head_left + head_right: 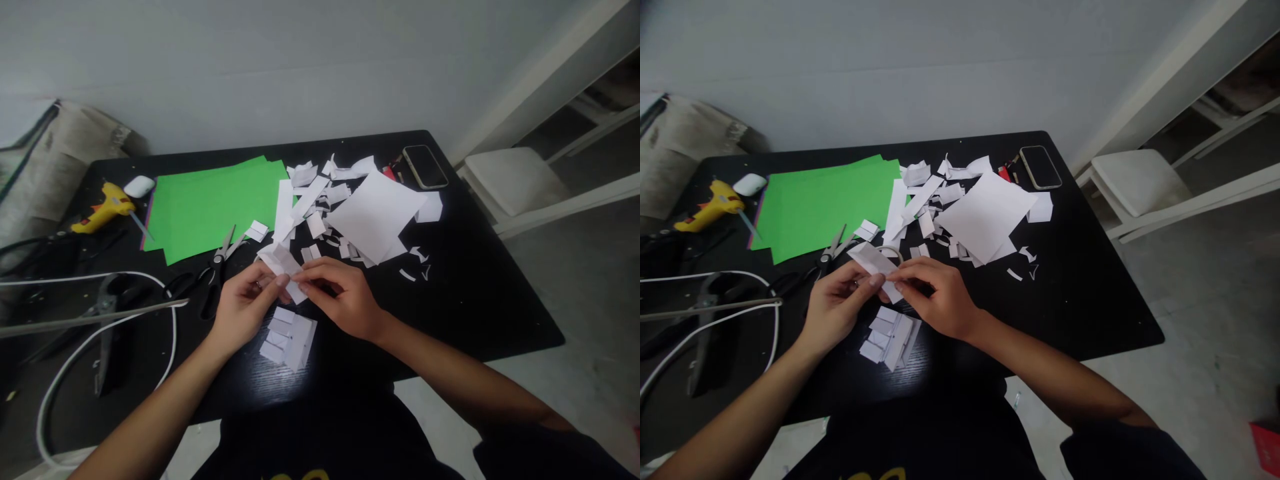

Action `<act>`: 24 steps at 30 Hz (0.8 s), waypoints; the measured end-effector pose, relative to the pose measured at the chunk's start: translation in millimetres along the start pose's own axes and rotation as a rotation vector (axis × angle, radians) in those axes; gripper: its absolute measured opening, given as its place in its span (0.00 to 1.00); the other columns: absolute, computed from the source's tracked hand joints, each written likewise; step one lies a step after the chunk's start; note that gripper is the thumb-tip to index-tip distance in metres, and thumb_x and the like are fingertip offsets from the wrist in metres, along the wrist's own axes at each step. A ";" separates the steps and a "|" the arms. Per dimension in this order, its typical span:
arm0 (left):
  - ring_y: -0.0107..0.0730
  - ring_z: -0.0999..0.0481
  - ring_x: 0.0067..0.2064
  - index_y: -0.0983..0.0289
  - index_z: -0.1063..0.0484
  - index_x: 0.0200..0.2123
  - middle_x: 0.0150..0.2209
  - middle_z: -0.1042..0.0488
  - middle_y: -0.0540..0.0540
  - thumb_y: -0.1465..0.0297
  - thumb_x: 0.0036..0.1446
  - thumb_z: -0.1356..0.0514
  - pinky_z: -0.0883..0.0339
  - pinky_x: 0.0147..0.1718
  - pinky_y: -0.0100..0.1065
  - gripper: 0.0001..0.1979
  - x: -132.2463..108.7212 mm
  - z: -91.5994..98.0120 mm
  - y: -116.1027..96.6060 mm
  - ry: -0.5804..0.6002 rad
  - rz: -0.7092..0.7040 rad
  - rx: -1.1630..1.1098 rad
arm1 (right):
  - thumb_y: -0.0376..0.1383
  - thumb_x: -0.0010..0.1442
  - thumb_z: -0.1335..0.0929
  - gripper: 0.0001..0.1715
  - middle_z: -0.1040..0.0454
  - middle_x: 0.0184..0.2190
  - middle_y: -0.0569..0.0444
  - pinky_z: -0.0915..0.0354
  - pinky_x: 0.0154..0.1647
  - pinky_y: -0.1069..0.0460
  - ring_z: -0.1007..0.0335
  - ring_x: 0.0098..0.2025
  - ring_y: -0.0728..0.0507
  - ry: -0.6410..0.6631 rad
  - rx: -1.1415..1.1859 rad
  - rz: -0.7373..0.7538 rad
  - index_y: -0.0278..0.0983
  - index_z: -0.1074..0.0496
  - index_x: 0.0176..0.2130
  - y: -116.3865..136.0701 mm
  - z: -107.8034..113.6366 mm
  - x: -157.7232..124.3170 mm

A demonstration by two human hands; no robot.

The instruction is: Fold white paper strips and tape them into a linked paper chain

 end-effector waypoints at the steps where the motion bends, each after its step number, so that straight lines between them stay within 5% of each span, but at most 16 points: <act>1: 0.29 0.21 0.25 0.63 0.21 0.35 0.25 0.20 0.51 0.64 0.64 0.32 0.26 0.28 0.28 0.09 -0.1 0.5 0.3 -0.007 -0.003 0.001 | 0.32 0.67 0.28 0.09 0.18 0.45 0.50 0.24 0.43 0.49 0.20 0.44 0.45 -0.002 0.000 0.003 0.42 0.17 0.45 0.0 0.1 0.0; 15: 0.29 0.21 0.33 0.62 0.19 0.37 0.36 0.19 0.54 0.73 0.57 0.28 0.27 0.31 0.29 0.05 -3.5 1.4 -12.0 -0.027 -0.201 0.021 | 0.33 0.65 0.27 0.01 0.18 0.41 0.50 0.22 0.41 0.48 0.19 0.41 0.44 -0.028 0.040 -0.041 0.40 0.22 0.38 0.2 -1.0 -1.5; 24: 0.36 0.19 0.41 0.59 0.19 0.39 0.37 0.19 0.55 0.74 0.58 0.29 0.27 0.38 0.34 0.06 -9.4 0.7 -17.6 -0.050 -0.324 0.049 | 0.34 0.63 0.24 0.14 0.19 0.39 0.55 0.21 0.41 0.51 0.19 0.38 0.47 -0.043 0.137 -0.105 0.42 0.24 0.49 -2.8 -1.6 -4.7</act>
Point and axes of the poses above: each hand's wrist, its own x-axis towards the middle knuckle, its own z-axis out of the back of the hand, y = z × x, the point moved 6 cm from there along x, towards the middle knuckle
